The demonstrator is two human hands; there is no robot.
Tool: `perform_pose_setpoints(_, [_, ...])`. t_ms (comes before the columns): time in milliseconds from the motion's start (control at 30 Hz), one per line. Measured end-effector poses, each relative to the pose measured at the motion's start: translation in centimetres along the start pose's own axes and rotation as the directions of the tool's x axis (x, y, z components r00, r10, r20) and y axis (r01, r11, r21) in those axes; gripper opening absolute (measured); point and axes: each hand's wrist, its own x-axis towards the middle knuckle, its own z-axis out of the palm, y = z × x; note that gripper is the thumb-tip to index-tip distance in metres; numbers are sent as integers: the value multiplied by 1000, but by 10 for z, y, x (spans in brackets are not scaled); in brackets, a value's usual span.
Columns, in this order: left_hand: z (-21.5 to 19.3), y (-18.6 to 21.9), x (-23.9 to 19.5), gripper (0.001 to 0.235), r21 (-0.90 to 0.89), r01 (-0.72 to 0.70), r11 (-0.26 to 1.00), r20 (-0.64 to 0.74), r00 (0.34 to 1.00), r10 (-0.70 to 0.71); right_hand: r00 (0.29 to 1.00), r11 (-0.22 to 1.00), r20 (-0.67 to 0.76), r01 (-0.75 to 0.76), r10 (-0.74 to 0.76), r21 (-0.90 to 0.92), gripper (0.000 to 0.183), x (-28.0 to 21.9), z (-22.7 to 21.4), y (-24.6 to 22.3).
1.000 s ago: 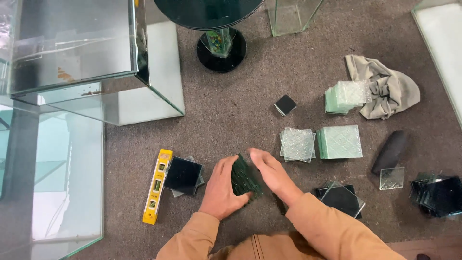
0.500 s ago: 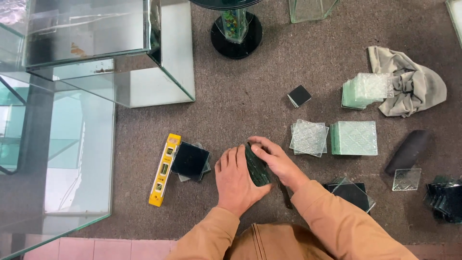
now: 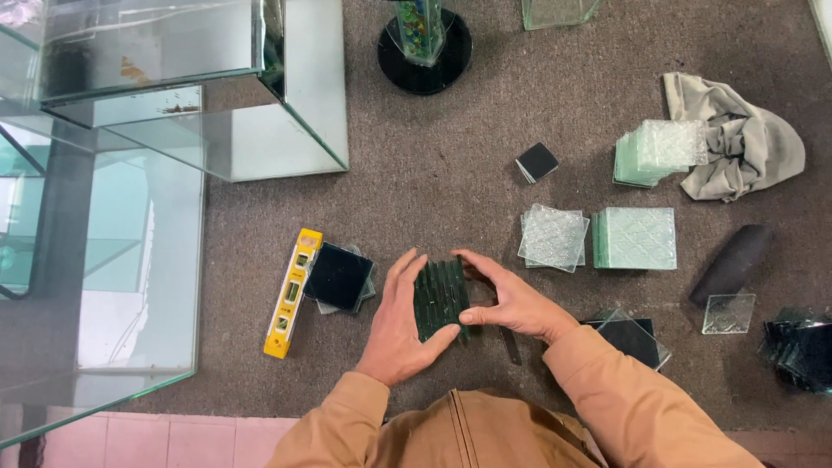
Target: The person repeatedly picks up small square glass tiles from a workbench, aligns them, and stacks them into neat piles. The person handles the tiles one at a time, occasionally adjusting the stack to keep it aligned. The tiles are dark and light in color, and the workbench also holds a spirit level and other glass pieces.
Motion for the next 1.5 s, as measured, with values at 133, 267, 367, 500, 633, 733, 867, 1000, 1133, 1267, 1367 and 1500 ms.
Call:
perform_pose_setpoints(133, [26,-22,-9,99,-84,34,996,-120,992,-44,1000,995,13,-23,21,94,118,3,-2,6])
perform_pose_setpoints(267, [40,-43,-14,115,-198,30,980,-194,979,-69,997,983,-4,-69,71,169,123,1,4,2])
perform_pose_setpoints(367, [48,-45,-11,107,-223,-1,975,-252,966,-56,999,992,-14,-46,48,116,126,4,10,5])
perform_pose_setpoints(500, [48,-46,-8,103,-350,10,937,-260,959,-108,998,997,-66,-20,25,78,127,3,23,6])
perform_pose_setpoints(633, [43,-54,-11,83,-429,-10,903,-272,955,-119,991,952,-134,-52,11,-301,146,-4,31,-18])
perform_pose_setpoints(733, [45,-52,-18,72,-531,-2,847,-255,954,-158,979,906,-193,-135,60,-402,141,-12,39,-40])
perform_pose_setpoints(867, [64,-44,-22,68,-821,37,570,-135,957,-256,934,845,-316,-302,169,-442,130,-25,43,-55])
perform_pose_setpoints(1000, [55,-41,-31,72,-797,152,585,-23,960,-281,908,803,-337,-388,248,-453,127,-32,49,-58])
perform_pose_setpoints(1133, [41,-62,-50,76,-501,343,795,18,922,-387,962,748,-219,-265,163,-609,108,-32,58,-36])
perform_pose_setpoints(1267, [17,-49,-72,90,-514,503,695,134,847,-514,991,746,-81,-131,103,-652,115,-36,61,-19])
perform_pose_setpoints(1367, [18,-47,-79,93,-425,418,803,-17,883,-469,977,797,-125,-215,175,-565,123,-44,56,-25])
perform_pose_setpoints(1500, [11,-48,-89,92,-359,391,847,-166,867,-470,943,805,-296,-290,149,-518,97,-69,56,-2])
